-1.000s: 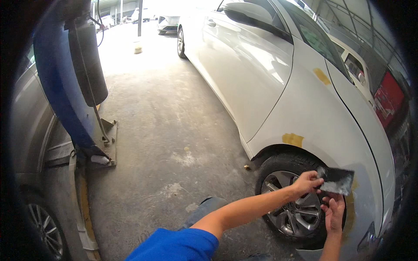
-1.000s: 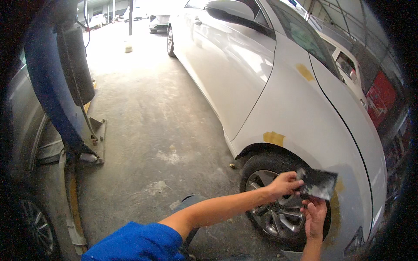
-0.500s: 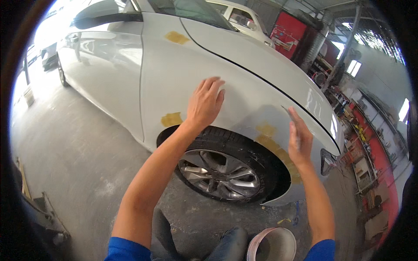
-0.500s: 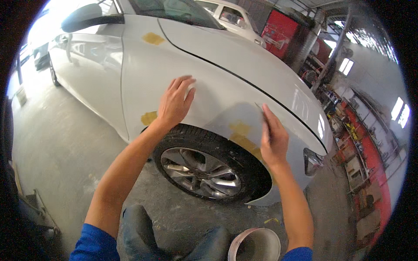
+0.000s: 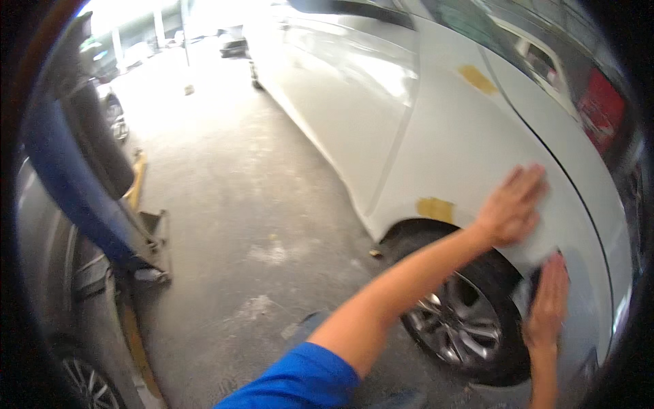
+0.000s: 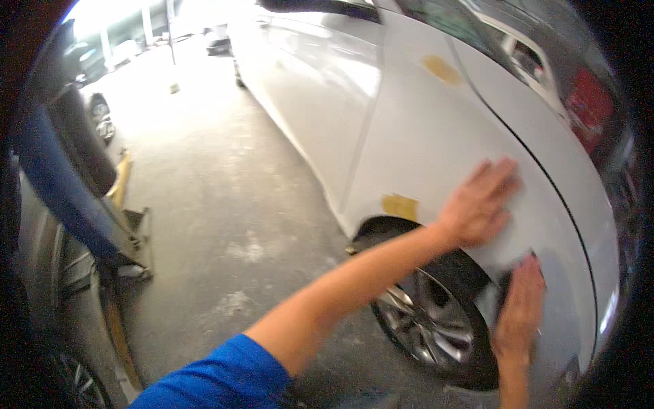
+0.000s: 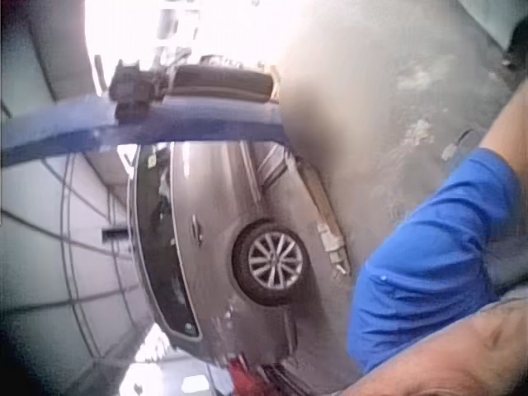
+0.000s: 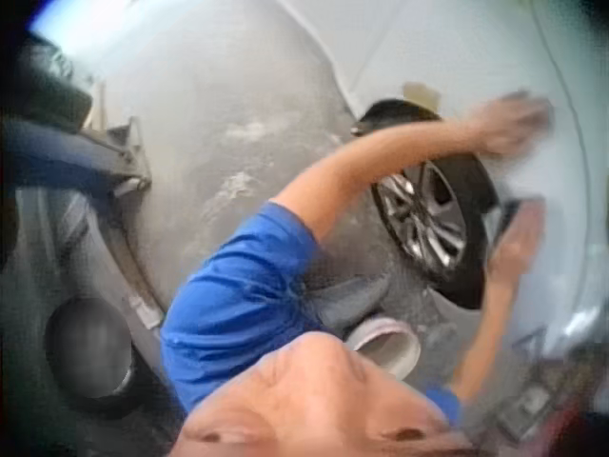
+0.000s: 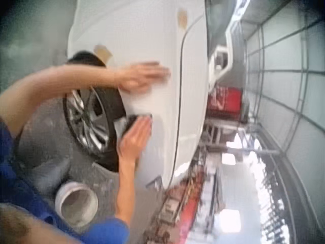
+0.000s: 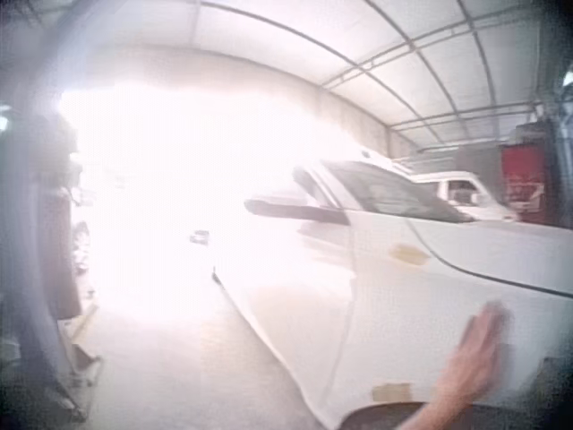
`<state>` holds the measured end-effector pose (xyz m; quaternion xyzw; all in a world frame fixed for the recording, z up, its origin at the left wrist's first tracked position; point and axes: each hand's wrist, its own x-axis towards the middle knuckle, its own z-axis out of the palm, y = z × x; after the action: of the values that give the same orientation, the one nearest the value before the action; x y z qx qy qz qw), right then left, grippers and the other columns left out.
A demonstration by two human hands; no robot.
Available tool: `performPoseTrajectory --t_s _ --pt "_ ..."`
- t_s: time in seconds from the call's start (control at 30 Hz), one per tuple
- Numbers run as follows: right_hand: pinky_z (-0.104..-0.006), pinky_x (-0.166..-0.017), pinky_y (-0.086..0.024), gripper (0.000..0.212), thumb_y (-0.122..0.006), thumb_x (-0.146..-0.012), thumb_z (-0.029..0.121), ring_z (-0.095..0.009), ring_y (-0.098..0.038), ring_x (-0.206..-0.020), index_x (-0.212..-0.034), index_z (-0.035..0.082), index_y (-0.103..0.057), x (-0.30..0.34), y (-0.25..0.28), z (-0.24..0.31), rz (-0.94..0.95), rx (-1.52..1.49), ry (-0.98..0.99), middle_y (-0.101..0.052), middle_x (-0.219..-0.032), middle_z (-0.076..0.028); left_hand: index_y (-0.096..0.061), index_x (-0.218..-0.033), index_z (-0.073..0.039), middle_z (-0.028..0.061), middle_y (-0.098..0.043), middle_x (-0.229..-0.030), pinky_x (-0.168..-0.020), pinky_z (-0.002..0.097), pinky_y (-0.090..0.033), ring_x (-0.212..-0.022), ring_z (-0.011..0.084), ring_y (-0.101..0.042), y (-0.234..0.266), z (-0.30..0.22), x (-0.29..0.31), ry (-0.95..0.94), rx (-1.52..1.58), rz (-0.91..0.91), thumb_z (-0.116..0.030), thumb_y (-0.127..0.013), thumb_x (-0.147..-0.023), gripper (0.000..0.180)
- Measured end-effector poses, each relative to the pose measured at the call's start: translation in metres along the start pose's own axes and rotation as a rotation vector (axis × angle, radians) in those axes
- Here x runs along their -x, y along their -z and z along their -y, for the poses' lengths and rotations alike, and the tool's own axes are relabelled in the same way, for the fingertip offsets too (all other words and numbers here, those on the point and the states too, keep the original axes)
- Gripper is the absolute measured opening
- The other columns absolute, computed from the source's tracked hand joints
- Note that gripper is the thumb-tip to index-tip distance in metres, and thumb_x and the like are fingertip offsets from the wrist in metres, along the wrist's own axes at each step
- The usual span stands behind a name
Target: The person sands the front fender of a white car using a sanding block, repeatedly dipping the block into a bucket of water. The person works on the area above the front wheel, smoothing the surface.
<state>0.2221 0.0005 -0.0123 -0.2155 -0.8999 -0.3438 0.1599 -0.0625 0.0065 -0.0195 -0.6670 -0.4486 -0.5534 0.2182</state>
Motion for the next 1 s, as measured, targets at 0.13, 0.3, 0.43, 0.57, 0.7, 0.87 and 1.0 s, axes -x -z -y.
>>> performPoseTrajectory --t_s 0.13,0.3,0.43,0.57,0.7,0.87,1.0 --pt "-0.0563 -0.128 -0.024 0.072 -0.057 -0.094 0.005 -0.043 -0.029 -0.157 -0.16 -0.007 -0.031 -0.035 0.009 0.012 -0.077 -0.068 -0.025 -0.03 -0.169 -0.025 -0.045 -0.152 0.006 0.0278 -0.026 -0.169 -0.132 0.0541 -0.012 -0.16 0.0395 -0.02 0.007 0.003 0.005 -0.016 -0.105 0.016 -0.032 -0.06 -0.094 0.071" --pt "-0.0551 -0.131 -0.02 0.082 -0.061 -0.088 -0.003 -0.04 -0.025 -0.159 -0.162 -0.006 -0.028 -0.042 -0.005 0.03 -0.002 -0.1 -0.054 -0.028 -0.171 -0.023 -0.046 -0.152 0.006 0.0268 -0.025 -0.17 -0.132 0.0542 -0.013 -0.16 0.0395 -0.019 0.005 0.011 0.018 -0.013 -0.131 0.042 -0.031 -0.06 -0.094 0.07" --pt "-0.0576 -0.129 -0.022 0.068 -0.049 -0.101 0.01 -0.042 -0.027 -0.158 -0.163 -0.004 -0.027 0.006 -0.001 -0.022 0.092 -0.031 0.084 -0.026 -0.171 -0.024 -0.046 -0.151 0.006 0.0267 -0.024 -0.17 -0.132 0.0539 -0.013 -0.161 0.0393 -0.019 -0.004 0.004 0.008 -0.01 -0.113 0.03 -0.03 -0.06 -0.094 0.069" --pt "-0.0565 -0.129 -0.02 0.067 -0.041 -0.104 0.026 -0.042 -0.025 -0.159 -0.163 -0.005 -0.028 -0.046 -0.009 0.027 0.015 0.031 -0.03 -0.028 -0.17 -0.025 -0.046 -0.151 0.006 0.0269 -0.025 -0.169 -0.132 0.0532 -0.013 -0.161 0.0388 -0.019 -0.006 0.006 0.008 -0.023 -0.086 0.018 -0.031 -0.059 -0.094 0.069" --pt "-0.059 -0.129 -0.019 0.067 -0.046 -0.102 0.02 -0.043 -0.025 -0.159 -0.16 -0.01 -0.03 -0.035 0.001 0.005 0.172 -0.104 0.114 -0.03 -0.169 -0.027 -0.044 -0.153 0.007 0.0261 -0.028 -0.169 -0.132 0.0536 -0.012 -0.161 0.0386 -0.019 -0.001 0.014 0.021 -0.027 -0.103 0.066 -0.033 -0.057 -0.095 0.071" --pt "-0.0597 -0.128 -0.021 0.06 -0.046 -0.1 0.008 -0.047 -0.028 -0.157 -0.156 -0.011 -0.036 0.007 -0.017 -0.02 -0.018 0.055 0.075 -0.03 -0.166 -0.032 -0.043 -0.154 0.007 0.0248 -0.03 -0.169 -0.132 0.054 -0.012 -0.161 0.0381 -0.02 -0.009 0.007 0.005 -0.1 -0.084 0.039 -0.034 -0.056 -0.095 0.073" --pt "-0.0586 -0.128 -0.022 0.058 -0.045 -0.101 0.007 -0.045 -0.029 -0.157 -0.155 -0.013 -0.037 -0.058 -0.01 0.043 0.011 -0.073 0.061 -0.032 -0.166 -0.03 -0.044 -0.153 0.007 0.025 -0.031 -0.168 -0.132 0.0538 -0.013 -0.16 0.0378 -0.022 -0.004 0.015 0.019 -0.073 -0.052 0.073 -0.034 -0.056 -0.095 0.071"
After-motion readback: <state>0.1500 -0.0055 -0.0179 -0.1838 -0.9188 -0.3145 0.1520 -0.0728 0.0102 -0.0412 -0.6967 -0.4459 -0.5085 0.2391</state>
